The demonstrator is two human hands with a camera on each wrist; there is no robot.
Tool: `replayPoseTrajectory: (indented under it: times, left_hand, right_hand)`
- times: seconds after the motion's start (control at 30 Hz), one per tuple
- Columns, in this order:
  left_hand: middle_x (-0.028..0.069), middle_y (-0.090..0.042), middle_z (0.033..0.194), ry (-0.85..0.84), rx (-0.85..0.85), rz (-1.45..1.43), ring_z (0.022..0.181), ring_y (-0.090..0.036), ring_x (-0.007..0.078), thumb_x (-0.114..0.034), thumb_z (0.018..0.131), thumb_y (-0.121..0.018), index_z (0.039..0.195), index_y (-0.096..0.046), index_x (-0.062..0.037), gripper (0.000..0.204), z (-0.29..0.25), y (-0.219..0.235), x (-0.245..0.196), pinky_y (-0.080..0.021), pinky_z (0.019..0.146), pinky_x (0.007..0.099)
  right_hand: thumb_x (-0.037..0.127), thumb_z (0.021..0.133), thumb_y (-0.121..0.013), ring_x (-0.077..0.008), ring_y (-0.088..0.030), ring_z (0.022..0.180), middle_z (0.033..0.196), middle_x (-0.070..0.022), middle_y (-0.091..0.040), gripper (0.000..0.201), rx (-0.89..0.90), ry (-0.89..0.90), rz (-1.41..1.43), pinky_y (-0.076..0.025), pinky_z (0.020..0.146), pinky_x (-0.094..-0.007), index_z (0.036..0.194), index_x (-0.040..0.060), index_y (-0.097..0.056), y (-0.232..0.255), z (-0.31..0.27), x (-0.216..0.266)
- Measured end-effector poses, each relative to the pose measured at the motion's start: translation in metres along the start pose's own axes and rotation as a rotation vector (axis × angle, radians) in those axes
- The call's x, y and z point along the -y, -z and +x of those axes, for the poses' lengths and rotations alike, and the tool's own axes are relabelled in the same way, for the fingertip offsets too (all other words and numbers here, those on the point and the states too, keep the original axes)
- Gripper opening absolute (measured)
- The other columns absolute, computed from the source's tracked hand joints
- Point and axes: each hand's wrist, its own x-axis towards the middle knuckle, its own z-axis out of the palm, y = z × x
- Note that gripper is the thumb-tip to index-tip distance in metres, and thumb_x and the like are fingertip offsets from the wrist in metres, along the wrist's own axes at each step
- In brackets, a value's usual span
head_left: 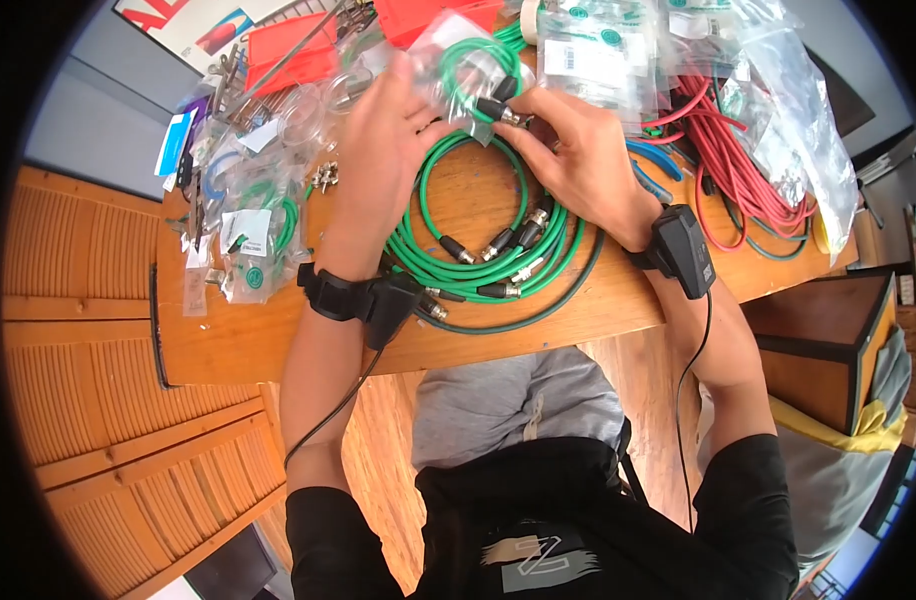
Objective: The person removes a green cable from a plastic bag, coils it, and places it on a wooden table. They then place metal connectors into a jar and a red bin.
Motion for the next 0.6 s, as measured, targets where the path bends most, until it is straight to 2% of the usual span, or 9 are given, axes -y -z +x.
replayPoseTrajectory:
  times: [0.13, 0.27, 0.33, 0.37, 0.47, 0.5, 0.57, 0.6]
  left_hand:
    - [0.0161, -0.066, 0.123, 0.157, 0.131, -0.176, 0.111, -0.067, 0.0231, -0.045, 0.106, -0.048, 0.134, -0.051, 0.0043, 0.056, 0.005, 0.014, -0.021, -0.055, 0.098, 0.0417]
    - [0.0147, -0.067, 0.122, 0.168, 0.119, -0.074, 0.109, -0.068, 0.0230, -0.032, 0.106, -0.053, 0.130, -0.055, 0.0054, 0.045, 0.006, 0.021, -0.023, -0.056, 0.096, 0.0412]
    - [0.0132, -0.068, 0.121, 0.195, 0.103, -0.007, 0.108, -0.069, 0.0225, -0.024, 0.105, -0.056, 0.127, -0.058, 0.0044, 0.037, 0.005, 0.026, -0.025, -0.057, 0.095, 0.0392]
    - [0.0106, -0.069, 0.118, 0.129, 0.064, -0.055, 0.104, -0.070, 0.0209, -0.015, 0.102, -0.060, 0.121, -0.062, 0.0027, 0.026, 0.003, 0.023, -0.022, -0.058, 0.091, 0.0367]
    - [0.0087, -0.070, 0.115, 0.143, -0.018, -0.083, 0.100, -0.070, 0.0197, -0.014, 0.101, -0.061, 0.120, -0.062, 0.0016, 0.025, 0.006, 0.028, -0.001, -0.059, 0.089, 0.0358]
    - [0.0084, -0.070, 0.113, 0.097, -0.048, -0.086, 0.099, -0.070, 0.0192, -0.014, 0.101, -0.061, 0.120, -0.061, 0.0011, 0.024, 0.004, 0.021, 0.000, -0.059, 0.088, 0.0358]
    - [0.0091, -0.069, 0.114, 0.091, -0.048, -0.115, 0.101, -0.070, 0.0193, -0.014, 0.101, -0.062, 0.121, -0.060, 0.0008, 0.025, 0.003, 0.016, 0.001, -0.059, 0.088, 0.0357]
    - [0.0094, -0.069, 0.114, 0.090, -0.047, -0.129, 0.102, -0.069, 0.0194, -0.014, 0.101, -0.062, 0.122, -0.060, 0.0006, 0.026, 0.002, 0.014, 0.001, -0.059, 0.088, 0.0356]
  right_hand:
    - [0.009, 0.086, -0.074, -0.0320, -0.065, 0.068, 0.087, -0.0144, -0.067, 0.019, 0.071, 0.075, -0.002, -0.052, 0.060, -0.0389, 0.102, 0.0046, -0.065, 0.001, -0.001, -0.003]
    - [0.004, 0.086, -0.073, -0.0315, -0.067, 0.072, 0.090, -0.0148, -0.068, 0.025, 0.085, 0.119, 0.086, -0.054, 0.061, -0.0381, 0.110, 0.0065, -0.066, 0.002, 0.002, -0.008]
    - [0.003, 0.087, -0.072, -0.0293, -0.069, 0.075, 0.093, -0.0143, -0.070, 0.027, 0.118, 0.038, 0.109, -0.055, 0.064, -0.0368, 0.113, 0.0065, -0.066, 0.003, 0.001, -0.007]
    - [0.002, 0.087, -0.071, -0.0283, -0.069, 0.076, 0.095, -0.0141, -0.071, 0.028, 0.136, -0.003, 0.121, -0.055, 0.065, -0.0362, 0.115, 0.0065, -0.067, 0.002, 0.001, -0.006]
    - [0.003, 0.089, -0.070, -0.0230, -0.068, 0.077, 0.095, -0.0117, -0.072, 0.027, 0.012, -0.101, 0.276, -0.056, 0.070, -0.0336, 0.116, 0.0055, -0.068, -0.005, 0.002, 0.000]
    - [0.004, 0.089, -0.071, -0.0219, -0.068, 0.076, 0.094, -0.0106, -0.072, 0.028, -0.003, -0.135, 0.340, -0.055, 0.071, -0.0326, 0.117, 0.0056, -0.067, -0.007, 0.003, -0.001]
    - [0.007, 0.089, -0.073, -0.0196, -0.066, 0.076, 0.092, -0.0085, -0.072, 0.031, -0.036, -0.206, 0.468, -0.055, 0.073, -0.0307, 0.120, 0.0058, -0.067, -0.010, 0.004, -0.006]
    - [0.009, 0.088, -0.075, -0.0190, -0.065, 0.075, 0.091, -0.0083, -0.071, 0.033, -0.038, -0.154, 0.387, -0.054, 0.072, -0.0303, 0.120, 0.0064, -0.068, -0.008, 0.005, -0.002]
